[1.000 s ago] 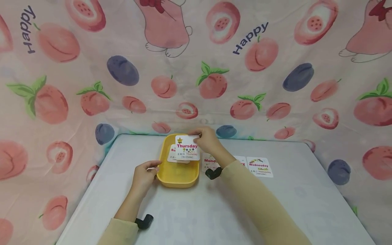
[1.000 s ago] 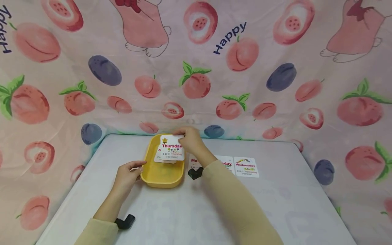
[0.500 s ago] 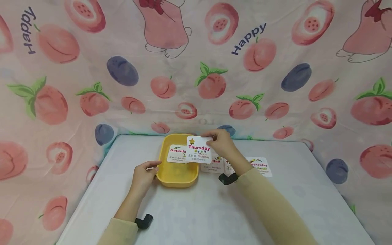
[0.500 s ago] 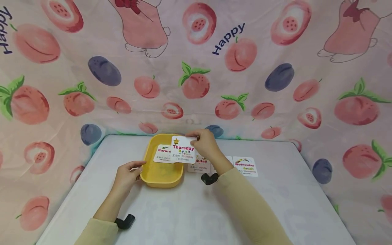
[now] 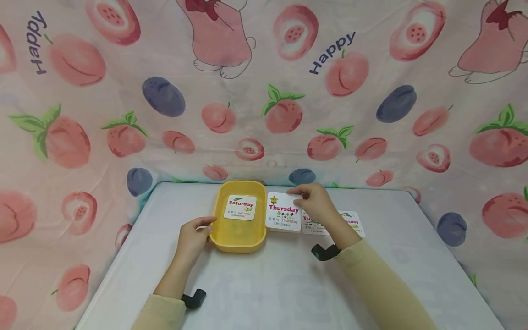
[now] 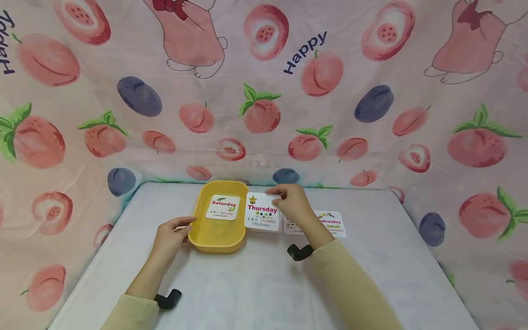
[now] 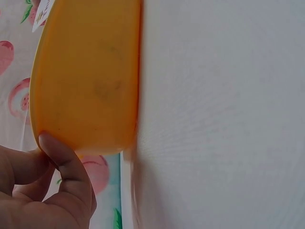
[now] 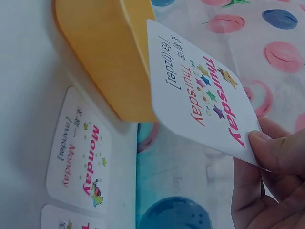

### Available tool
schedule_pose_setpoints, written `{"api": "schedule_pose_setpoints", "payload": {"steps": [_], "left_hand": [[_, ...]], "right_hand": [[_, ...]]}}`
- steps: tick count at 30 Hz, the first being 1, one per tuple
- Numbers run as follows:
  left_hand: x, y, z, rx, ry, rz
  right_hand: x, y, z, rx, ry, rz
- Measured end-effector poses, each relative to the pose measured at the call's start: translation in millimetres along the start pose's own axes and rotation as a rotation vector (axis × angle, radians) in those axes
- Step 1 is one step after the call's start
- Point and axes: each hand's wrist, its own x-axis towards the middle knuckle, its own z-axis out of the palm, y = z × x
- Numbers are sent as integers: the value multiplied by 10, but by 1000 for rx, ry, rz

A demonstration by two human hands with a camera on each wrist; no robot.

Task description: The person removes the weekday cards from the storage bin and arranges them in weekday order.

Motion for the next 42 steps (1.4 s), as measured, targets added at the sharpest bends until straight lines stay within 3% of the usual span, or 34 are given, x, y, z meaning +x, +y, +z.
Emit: {"api": "schedule_pose_setpoints", "payload": {"steps": [10, 20, 30, 42], "left_hand": [[19, -7, 4, 4, 6, -9], [8, 14, -3, -5, 1, -9], [-6, 18, 4, -17, -4, -16], [-3, 15, -14, -9, -6, -7]], "right_hand": [[-155, 244, 7, 14, -17, -8], [-239, 428, 183, 29, -76, 93], [-311, 565, 364, 32, -110, 123], [-365, 675, 551, -62, -103, 173]]}}
